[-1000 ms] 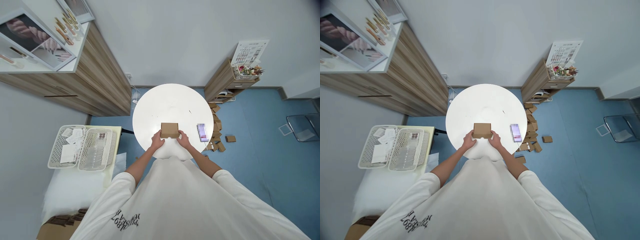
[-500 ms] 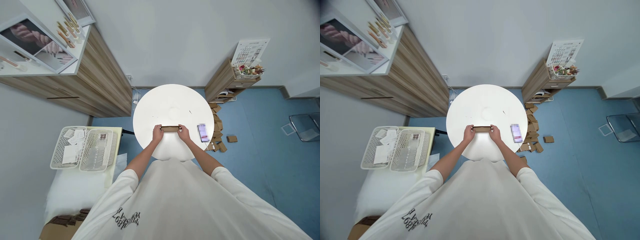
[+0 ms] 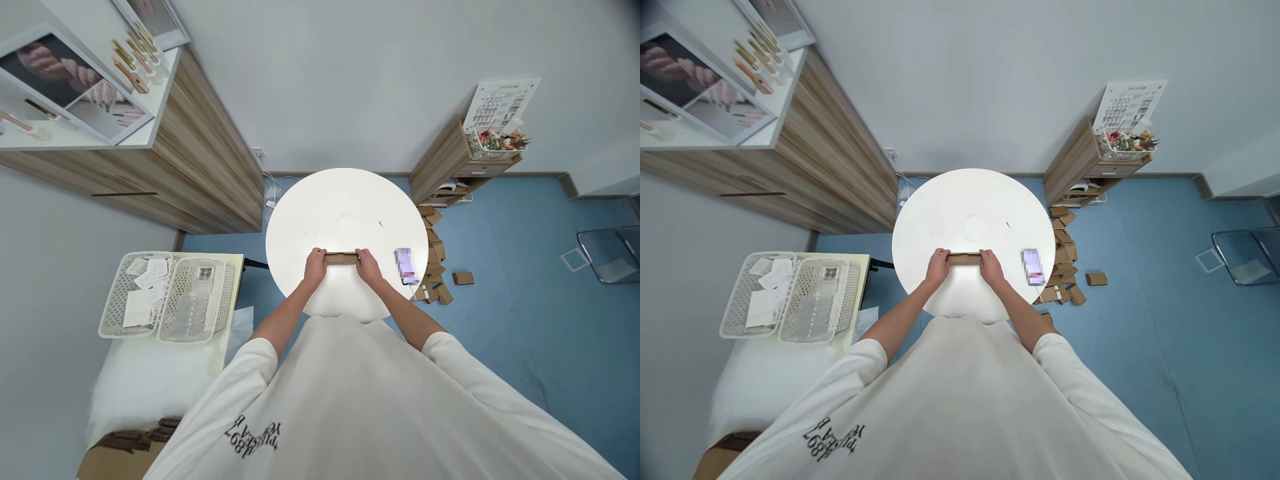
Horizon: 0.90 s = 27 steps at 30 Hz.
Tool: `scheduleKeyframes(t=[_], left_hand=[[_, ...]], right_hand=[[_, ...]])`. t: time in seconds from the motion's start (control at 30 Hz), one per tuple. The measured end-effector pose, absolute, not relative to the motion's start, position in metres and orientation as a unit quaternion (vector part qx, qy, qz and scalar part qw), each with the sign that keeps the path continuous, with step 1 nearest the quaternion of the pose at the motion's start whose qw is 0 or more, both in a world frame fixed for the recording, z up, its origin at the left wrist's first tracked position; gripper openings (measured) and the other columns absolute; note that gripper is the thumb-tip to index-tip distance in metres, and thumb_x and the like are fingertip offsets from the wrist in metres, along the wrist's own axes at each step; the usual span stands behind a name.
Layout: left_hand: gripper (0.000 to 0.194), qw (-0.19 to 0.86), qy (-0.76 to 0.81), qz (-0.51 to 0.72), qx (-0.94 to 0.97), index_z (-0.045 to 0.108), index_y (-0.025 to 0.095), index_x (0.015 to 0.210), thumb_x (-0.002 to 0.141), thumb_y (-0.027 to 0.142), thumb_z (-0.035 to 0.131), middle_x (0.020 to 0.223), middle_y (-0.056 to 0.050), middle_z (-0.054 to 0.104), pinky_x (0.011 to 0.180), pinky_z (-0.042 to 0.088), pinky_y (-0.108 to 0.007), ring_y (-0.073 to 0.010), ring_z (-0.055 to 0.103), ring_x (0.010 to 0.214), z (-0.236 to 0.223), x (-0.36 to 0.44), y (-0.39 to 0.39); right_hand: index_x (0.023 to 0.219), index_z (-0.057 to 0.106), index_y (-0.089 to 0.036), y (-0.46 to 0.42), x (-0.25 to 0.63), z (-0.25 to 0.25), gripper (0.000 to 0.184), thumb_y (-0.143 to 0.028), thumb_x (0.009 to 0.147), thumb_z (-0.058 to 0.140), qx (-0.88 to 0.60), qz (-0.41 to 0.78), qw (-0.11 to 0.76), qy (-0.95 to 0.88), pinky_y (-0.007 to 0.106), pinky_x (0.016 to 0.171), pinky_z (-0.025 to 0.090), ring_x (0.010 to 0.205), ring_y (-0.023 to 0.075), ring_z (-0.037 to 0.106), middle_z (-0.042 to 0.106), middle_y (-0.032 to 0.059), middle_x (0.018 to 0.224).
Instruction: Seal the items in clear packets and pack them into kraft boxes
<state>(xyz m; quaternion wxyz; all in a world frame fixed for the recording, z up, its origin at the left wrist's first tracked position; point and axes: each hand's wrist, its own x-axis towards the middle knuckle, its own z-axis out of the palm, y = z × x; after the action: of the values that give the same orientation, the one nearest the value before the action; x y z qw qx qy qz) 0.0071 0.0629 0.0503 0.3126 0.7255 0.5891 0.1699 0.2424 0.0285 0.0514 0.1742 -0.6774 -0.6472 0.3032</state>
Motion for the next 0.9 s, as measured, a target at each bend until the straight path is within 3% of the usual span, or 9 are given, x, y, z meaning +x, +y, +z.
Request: scheduleKeyframes(t=[0.1, 0.2, 0.3, 0.37, 0.5, 0.6, 0.7, 0.8, 0.9], left_hand=[[0.044, 0.302, 0.578, 0.148, 0.743, 0.054, 0.021, 0.14, 0.097, 0.023, 0.044, 0.144, -0.016, 0.048, 0.109, 0.039, -0.05, -0.0344, 0.05, 0.127, 0.053, 0.005, 0.057], [0.067, 0.289, 0.556, 0.104, 0.773, 0.033, 0.021, 0.156, 0.093, 0.03, 0.053, 0.164, -0.016, 0.027, 0.118, 0.026, -0.056, -0.0384, 0.03, 0.147, 0.05, 0.001, 0.044], [0.088, 0.295, 0.541, 0.073, 0.784, 0.013, 0.021, 0.162, 0.087, 0.027, 0.059, 0.17, -0.015, 0.011, 0.122, 0.013, -0.059, -0.0373, 0.011, 0.155, 0.041, -0.001, 0.033], [0.093, 0.302, 0.548, 0.07, 0.777, 0.008, 0.021, 0.163, 0.085, 0.023, 0.059, 0.17, -0.016, 0.007, 0.122, 0.01, -0.061, -0.0371, 0.008, 0.156, 0.035, 0.0, 0.03], [0.094, 0.337, 0.561, 0.095, 0.75, 0.01, 0.022, 0.163, 0.083, 0.02, 0.059, 0.169, -0.018, 0.01, 0.119, 0.019, -0.063, -0.0388, 0.016, 0.154, 0.031, 0.002, 0.03], [0.088, 0.37, 0.587, 0.16, 0.702, 0.014, 0.022, 0.162, 0.084, 0.018, 0.056, 0.166, -0.018, 0.024, 0.117, 0.03, -0.056, -0.0351, 0.03, 0.15, 0.031, 0.001, 0.035], [0.086, 0.43, 0.642, 0.218, 0.596, 0.018, 0.021, 0.161, 0.083, 0.014, 0.053, 0.154, -0.018, 0.042, 0.109, 0.044, -0.048, -0.0294, 0.051, 0.134, 0.033, 0.001, 0.045], [0.074, 0.504, 0.64, 0.208, 0.542, 0.036, 0.02, 0.153, 0.082, 0.013, 0.054, 0.142, -0.017, 0.055, 0.099, 0.052, -0.043, -0.0282, 0.061, 0.122, 0.038, 0.001, 0.057], [0.054, 0.525, 0.614, 0.205, 0.552, 0.052, 0.019, 0.137, 0.083, 0.013, 0.056, 0.137, -0.015, 0.06, 0.098, 0.052, -0.042, -0.0284, 0.062, 0.121, 0.044, -0.002, 0.057]], right_hand=[[0.154, 0.041, -0.022, 0.022, 0.244, 0.049, 0.057, -0.025, 0.097, 0.039, -0.666, 0.293, 0.15, -0.669, 0.05, 0.106, 0.043, 0.123, 0.033, 0.052, 0.049, 0.0149, 0.145], [0.16, 0.027, -0.023, 0.011, 0.244, 0.041, 0.069, -0.035, 0.096, 0.048, -0.657, 0.288, 0.115, -0.687, 0.055, 0.112, 0.036, 0.135, 0.0371, 0.042, 0.033, 0.0125, 0.162], [0.163, 0.016, -0.026, 0.002, 0.242, 0.033, 0.085, -0.041, 0.091, 0.057, -0.654, 0.299, 0.092, -0.689, 0.057, 0.114, 0.032, 0.142, 0.0383, 0.034, 0.016, 0.0092, 0.169], [0.163, 0.013, -0.025, 0.0, 0.242, 0.03, 0.091, -0.041, 0.088, 0.061, -0.656, 0.307, 0.087, -0.684, 0.057, 0.115, 0.03, 0.144, 0.0389, 0.032, 0.012, 0.0098, 0.17], [0.163, 0.012, -0.025, 0.004, 0.243, 0.033, 0.094, -0.04, 0.086, 0.063, -0.654, 0.324, 0.08, -0.679, 0.059, 0.114, 0.03, 0.145, 0.0404, 0.032, 0.011, 0.012, 0.17], [0.164, 0.011, -0.025, 0.007, 0.242, 0.04, 0.09, -0.038, 0.088, 0.058, -0.664, 0.321, 0.107, -0.667, 0.059, 0.114, 0.031, 0.146, 0.0388, 0.031, 0.015, 0.0126, 0.169], [0.164, 0.012, -0.024, 0.012, 0.237, 0.047, 0.086, -0.038, 0.09, 0.054, -0.691, 0.345, 0.168, -0.613, 0.056, 0.115, 0.035, 0.143, 0.0348, 0.037, 0.029, 0.0143, 0.163], [0.163, 0.017, -0.026, 0.017, 0.229, 0.053, 0.082, -0.04, 0.09, 0.054, -0.706, 0.417, 0.219, -0.529, 0.05, 0.109, 0.044, 0.131, 0.0306, 0.052, 0.045, 0.0137, 0.152], [0.16, 0.025, -0.027, 0.015, 0.222, 0.055, 0.08, -0.043, 0.089, 0.057, -0.706, 0.441, 0.252, -0.493, 0.045, 0.107, 0.048, 0.128, 0.0289, 0.055, 0.047, 0.0129, 0.15]])
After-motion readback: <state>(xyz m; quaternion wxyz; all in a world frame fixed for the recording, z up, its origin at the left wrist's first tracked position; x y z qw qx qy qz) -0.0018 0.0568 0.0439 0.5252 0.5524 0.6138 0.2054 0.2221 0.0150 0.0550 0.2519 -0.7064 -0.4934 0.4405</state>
